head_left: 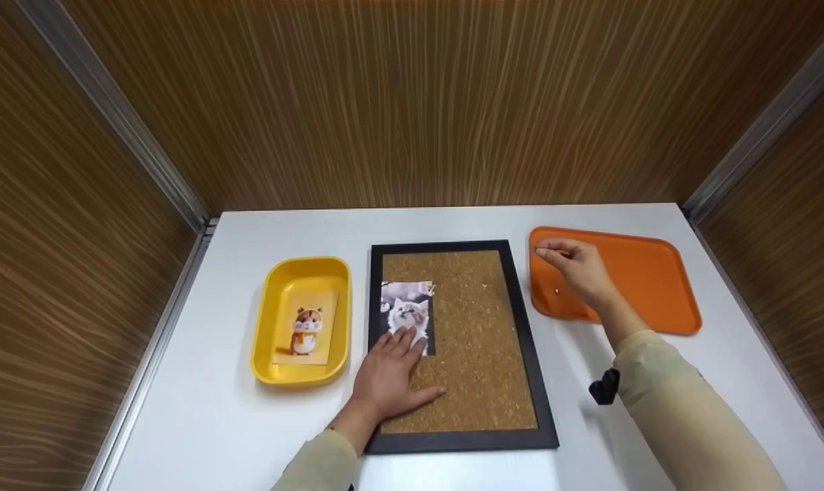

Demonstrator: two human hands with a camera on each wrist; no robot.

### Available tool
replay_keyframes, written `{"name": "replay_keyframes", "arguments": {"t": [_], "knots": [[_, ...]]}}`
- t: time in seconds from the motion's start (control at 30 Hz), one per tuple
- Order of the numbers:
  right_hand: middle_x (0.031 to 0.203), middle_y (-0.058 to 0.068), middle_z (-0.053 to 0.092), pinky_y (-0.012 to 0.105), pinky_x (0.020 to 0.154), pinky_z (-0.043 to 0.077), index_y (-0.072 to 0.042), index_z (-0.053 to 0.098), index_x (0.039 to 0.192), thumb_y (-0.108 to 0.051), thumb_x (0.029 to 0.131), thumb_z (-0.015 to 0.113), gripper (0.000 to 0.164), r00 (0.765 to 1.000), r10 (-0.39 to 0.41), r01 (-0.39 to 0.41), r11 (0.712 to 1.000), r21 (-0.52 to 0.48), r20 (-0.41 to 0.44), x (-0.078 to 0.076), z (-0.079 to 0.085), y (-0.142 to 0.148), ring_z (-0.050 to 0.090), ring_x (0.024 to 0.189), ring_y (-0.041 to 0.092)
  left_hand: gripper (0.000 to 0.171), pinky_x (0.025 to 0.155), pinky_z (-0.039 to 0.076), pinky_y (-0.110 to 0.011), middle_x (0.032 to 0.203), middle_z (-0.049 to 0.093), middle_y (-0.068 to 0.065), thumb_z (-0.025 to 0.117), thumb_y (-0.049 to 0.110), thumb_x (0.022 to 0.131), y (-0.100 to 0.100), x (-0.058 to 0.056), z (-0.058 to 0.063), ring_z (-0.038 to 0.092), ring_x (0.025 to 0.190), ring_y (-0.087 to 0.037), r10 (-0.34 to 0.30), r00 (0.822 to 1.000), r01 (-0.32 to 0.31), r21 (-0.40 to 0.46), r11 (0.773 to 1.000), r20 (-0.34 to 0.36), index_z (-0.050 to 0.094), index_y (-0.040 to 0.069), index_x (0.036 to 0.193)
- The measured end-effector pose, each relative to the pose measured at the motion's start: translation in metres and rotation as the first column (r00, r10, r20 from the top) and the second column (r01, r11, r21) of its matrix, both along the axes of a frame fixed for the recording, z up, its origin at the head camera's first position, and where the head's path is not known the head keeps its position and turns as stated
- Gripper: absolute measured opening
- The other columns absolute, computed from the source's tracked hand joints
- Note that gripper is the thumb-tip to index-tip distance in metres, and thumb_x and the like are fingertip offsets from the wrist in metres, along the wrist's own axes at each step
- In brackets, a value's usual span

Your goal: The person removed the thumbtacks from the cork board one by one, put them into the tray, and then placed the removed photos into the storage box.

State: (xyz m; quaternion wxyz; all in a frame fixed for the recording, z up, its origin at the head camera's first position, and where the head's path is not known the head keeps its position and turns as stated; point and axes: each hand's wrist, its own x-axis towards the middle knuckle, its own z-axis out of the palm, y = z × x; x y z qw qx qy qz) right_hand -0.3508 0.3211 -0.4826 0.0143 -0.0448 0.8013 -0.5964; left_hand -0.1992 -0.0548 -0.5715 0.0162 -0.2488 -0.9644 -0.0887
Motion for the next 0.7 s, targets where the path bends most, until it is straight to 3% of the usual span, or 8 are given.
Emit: {"name": "replay_keyframes", "arguments": {"t": [0.23,0.53,0.7], "knots": [[0.116,0.011,0.074,0.021,0.092,0.054,0.014,0.067,0.126,-0.011,0.106,0.067,0.032,0.999,-0.020,0.019,0.999,0.026,0.037,0.008,0.011,0.017,0.063,0.105,0.016,0.099,0.129,0.026,-0.045,0.167,0.042,-0.010,0.045,0.087,0.091,0.001,0.000,0.000,0.039,0.154,-0.028,-0.005,1.000,0.005,-0.004,1.000,-0.001,0.052,0.015,0.158],[0.117,-0.005,0.072,0.019,0.097,0.051,0.006,0.067,0.133,-0.028,0.106,0.069,0.044,0.991,-0.097,0.091,0.993,0.075,0.091,0.007,-0.008,0.052,0.060,0.111,0.013,0.099,0.128,0.026,-0.044,0.167,0.043,-0.009,0.045,0.087,0.091,0.001,0.000,0.001,0.039,0.154,-0.027,-0.008,1.000,0.008,-0.013,1.000,-0.007,0.053,0.015,0.158],[0.112,-0.011,0.072,0.018,0.096,0.050,0.007,0.066,0.134,-0.026,0.107,0.067,0.043,0.987,-0.115,0.105,0.991,0.085,0.117,0.015,-0.002,0.060,0.059,0.110,0.014,0.098,0.128,0.026,-0.045,0.167,0.043,-0.009,0.046,0.087,0.091,0.000,0.000,0.001,0.039,0.154,-0.027,-0.005,1.000,0.005,-0.006,1.000,-0.002,0.053,0.015,0.158]]}}
